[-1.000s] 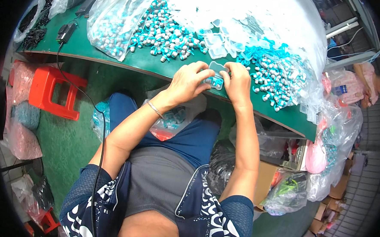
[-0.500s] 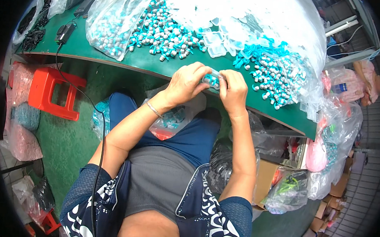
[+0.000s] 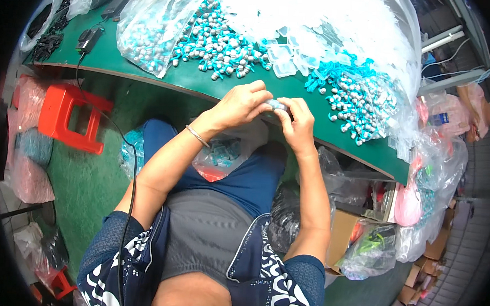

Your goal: Sorting and packaging small blue and white parts into plastic containers.

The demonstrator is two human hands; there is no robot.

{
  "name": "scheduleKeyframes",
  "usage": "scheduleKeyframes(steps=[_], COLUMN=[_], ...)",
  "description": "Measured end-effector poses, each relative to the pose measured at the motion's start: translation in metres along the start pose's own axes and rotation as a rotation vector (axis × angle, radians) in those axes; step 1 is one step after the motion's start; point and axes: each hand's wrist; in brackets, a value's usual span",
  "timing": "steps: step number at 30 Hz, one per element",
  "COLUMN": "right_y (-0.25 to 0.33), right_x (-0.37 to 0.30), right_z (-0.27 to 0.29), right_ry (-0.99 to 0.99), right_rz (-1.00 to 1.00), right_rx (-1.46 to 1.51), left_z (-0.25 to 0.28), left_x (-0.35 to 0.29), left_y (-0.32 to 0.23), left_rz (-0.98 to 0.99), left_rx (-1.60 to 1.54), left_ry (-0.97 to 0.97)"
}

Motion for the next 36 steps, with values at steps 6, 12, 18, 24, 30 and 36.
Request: scheduleKeyframes(steps=[6,12,18,24,30,36], right_y=[-0.009,-0.032,-0.059,-0.037,-0.024,-0.003], right_x=[0.015,0.062,0.072,0.050,0.025,0.003], right_z=[0.010,0.013,0.014,0.022,0.012,0.002], right_ry=[0.180,-0.301,-0.275,-0.368,-0.388,-0.232], right_rz=[-0.075,-0.008,-0.014,-0.092,-0.005,0.139], right_rx=[0.299,-0.501,-0.569,-0.096,-0.081,-0.347], left_z=[0.005,0.005,-0.051,-0.118,-0.130,-0.039], left_x=[-0.008,-0.040,-0.110,-0.185,-0.202,-0.091], left_y=[-0.006,-0.029,0.005,0.062,0.072,0.003], left_rz=[0.107,0.028,0.143,0.440,0.531,0.162], left_rx=[-0.038,-0.029,0.091,0.219,0.271,-0.265], left_ry=[-0.029,-0.094,0.208,0.681,0.810,0.497])
Point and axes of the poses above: each hand's wrist, its own x-axis towards the middle knuckle, its own z-axis out of the back of the hand, y = z × x, and after that the axes turned 11 degrees about y, right-handed
